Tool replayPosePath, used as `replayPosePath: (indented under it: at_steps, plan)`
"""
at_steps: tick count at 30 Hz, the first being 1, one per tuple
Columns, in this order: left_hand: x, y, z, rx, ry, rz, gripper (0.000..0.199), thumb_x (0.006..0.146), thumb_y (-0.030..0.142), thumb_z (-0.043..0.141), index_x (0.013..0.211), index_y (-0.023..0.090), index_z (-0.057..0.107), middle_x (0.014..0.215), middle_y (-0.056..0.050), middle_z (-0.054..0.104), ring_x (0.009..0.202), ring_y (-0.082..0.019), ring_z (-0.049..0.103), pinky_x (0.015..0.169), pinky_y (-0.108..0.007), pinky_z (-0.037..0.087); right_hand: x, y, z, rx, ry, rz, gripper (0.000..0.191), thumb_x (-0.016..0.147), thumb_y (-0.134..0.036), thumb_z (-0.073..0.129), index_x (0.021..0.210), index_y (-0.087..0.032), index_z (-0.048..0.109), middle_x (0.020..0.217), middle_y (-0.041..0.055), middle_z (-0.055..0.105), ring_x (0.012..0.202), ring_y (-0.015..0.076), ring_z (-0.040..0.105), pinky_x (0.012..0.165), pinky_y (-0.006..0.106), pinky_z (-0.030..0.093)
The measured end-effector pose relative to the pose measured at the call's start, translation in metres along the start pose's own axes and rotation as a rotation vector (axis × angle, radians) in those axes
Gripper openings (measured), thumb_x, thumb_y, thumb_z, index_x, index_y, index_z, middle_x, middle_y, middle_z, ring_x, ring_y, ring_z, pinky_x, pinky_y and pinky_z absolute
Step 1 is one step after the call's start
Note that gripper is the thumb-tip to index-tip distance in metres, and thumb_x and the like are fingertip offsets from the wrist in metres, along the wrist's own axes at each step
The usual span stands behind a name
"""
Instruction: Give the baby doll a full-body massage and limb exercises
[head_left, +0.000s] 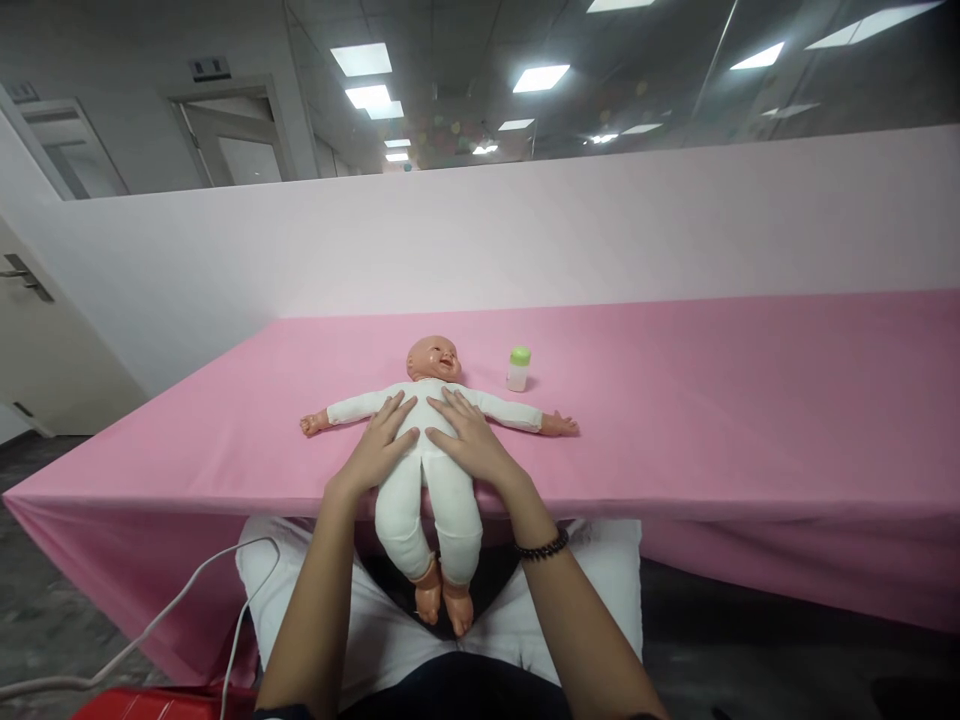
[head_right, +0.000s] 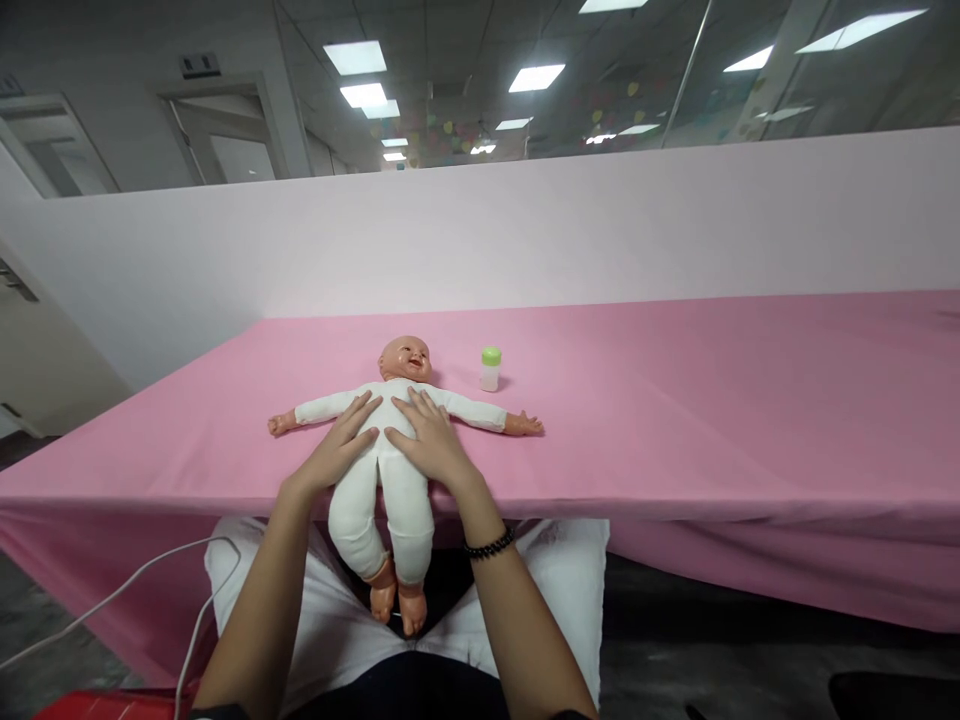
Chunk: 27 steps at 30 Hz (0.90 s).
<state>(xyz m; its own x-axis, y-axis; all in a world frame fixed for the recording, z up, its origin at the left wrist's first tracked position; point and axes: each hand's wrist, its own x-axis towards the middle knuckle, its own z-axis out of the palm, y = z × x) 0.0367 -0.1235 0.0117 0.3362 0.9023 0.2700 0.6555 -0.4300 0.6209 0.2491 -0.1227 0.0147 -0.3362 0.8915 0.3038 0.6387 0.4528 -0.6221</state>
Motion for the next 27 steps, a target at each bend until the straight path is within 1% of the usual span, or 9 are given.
replayPosePath:
  at_steps: [5, 10, 13, 16, 19, 21, 23, 25, 27]
  plan:
    - [0.015, -0.003, -0.009, 0.139, -0.037, -0.144, 0.068, 0.101, 0.061, 0.036, 0.162, 0.032, 0.029, 0.173, -0.007, 0.014, 0.161, -0.031, 0.009, 0.126, -0.062, 0.006, 0.008, 0.006, -0.009, -0.056, -0.044, 0.163, 0.072, 0.099, -0.066, 0.043, 0.162, -0.033, 0.033, 0.173, 0.0029, 0.013, 0.161, 0.0279, 0.006, 0.129, 0.055, 0.006]
    - [0.022, -0.015, -0.013, 0.273, -0.031, -0.194, 0.070, 0.102, 0.061, 0.030, 0.163, 0.028, 0.026, 0.171, -0.010, 0.024, 0.160, -0.029, 0.013, 0.125, -0.061, 0.006, 0.005, 0.009, -0.015, -0.178, -0.013, 0.266, 0.072, 0.101, -0.069, 0.034, 0.163, -0.033, 0.029, 0.172, 0.0049, 0.020, 0.160, 0.0288, 0.013, 0.128, 0.055, 0.007]
    - [0.021, -0.026, -0.018, 0.371, 0.003, -0.227, 0.071, 0.101, 0.064, 0.030, 0.160, 0.026, 0.035, 0.169, -0.011, 0.027, 0.159, -0.033, 0.016, 0.125, -0.061, 0.008, 0.000, 0.020, -0.020, -0.264, 0.020, 0.326, 0.074, 0.101, -0.071, 0.029, 0.163, -0.030, 0.030, 0.170, 0.0080, 0.026, 0.159, 0.0295, 0.018, 0.127, 0.055, 0.008]
    - [0.019, -0.039, -0.026, 0.487, 0.035, -0.252, 0.067, 0.101, 0.061, 0.031, 0.156, 0.026, 0.042, 0.168, -0.012, 0.031, 0.158, -0.035, 0.020, 0.124, -0.063, 0.008, -0.009, 0.036, -0.026, -0.373, 0.051, 0.365, 0.071, 0.104, -0.065, 0.025, 0.161, -0.025, 0.035, 0.168, 0.0110, 0.031, 0.158, 0.0296, 0.021, 0.127, 0.053, 0.009]
    - [0.014, -0.053, -0.036, 0.596, 0.055, -0.267, 0.066, 0.099, 0.059, 0.036, 0.158, 0.029, 0.039, 0.167, -0.012, 0.034, 0.156, -0.037, 0.023, 0.122, -0.065, 0.011, -0.018, 0.054, -0.036, -0.472, 0.096, 0.405, 0.067, 0.105, -0.062, 0.025, 0.159, -0.026, 0.039, 0.167, 0.0106, 0.033, 0.157, 0.0319, 0.022, 0.125, 0.060, 0.008]
    - [0.010, -0.062, -0.043, 0.648, 0.073, -0.283, 0.069, 0.097, 0.059, 0.039, 0.159, 0.028, 0.037, 0.165, -0.014, 0.037, 0.152, -0.040, 0.029, 0.120, -0.062, 0.019, -0.024, 0.066, -0.044, -0.513, 0.132, 0.437, 0.066, 0.103, -0.064, 0.029, 0.156, -0.027, 0.043, 0.166, 0.0111, 0.035, 0.154, 0.0358, 0.026, 0.121, 0.065, 0.013]
    - [0.007, -0.069, -0.050, 0.672, 0.092, -0.297, 0.069, 0.097, 0.059, 0.039, 0.158, 0.026, 0.038, 0.159, -0.016, 0.044, 0.144, -0.041, 0.040, 0.117, -0.056, 0.028, -0.031, 0.077, -0.054, -0.519, 0.170, 0.466, 0.066, 0.101, -0.065, 0.036, 0.153, -0.026, 0.046, 0.159, 0.0141, 0.044, 0.146, 0.0378, 0.037, 0.118, 0.065, 0.021]
    - [0.003, -0.076, -0.057, 0.670, 0.111, -0.325, 0.066, 0.097, 0.057, 0.037, 0.154, 0.024, 0.042, 0.148, -0.019, 0.053, 0.135, -0.040, 0.049, 0.112, -0.054, 0.034, -0.038, 0.085, -0.063, -0.477, 0.203, 0.482, 0.061, 0.099, -0.063, 0.041, 0.146, -0.025, 0.051, 0.148, 0.0149, 0.055, 0.136, 0.0361, 0.048, 0.112, 0.065, 0.030]
    - [0.001, -0.080, -0.063, 0.649, 0.132, -0.367, 0.060, 0.097, 0.056, 0.038, 0.144, 0.021, 0.048, 0.138, -0.019, 0.060, 0.129, -0.040, 0.053, 0.107, -0.055, 0.038, -0.044, 0.092, -0.067, -0.427, 0.229, 0.483, 0.052, 0.097, -0.060, 0.046, 0.135, -0.027, 0.057, 0.139, 0.0128, 0.060, 0.128, 0.0339, 0.053, 0.107, 0.064, 0.035]
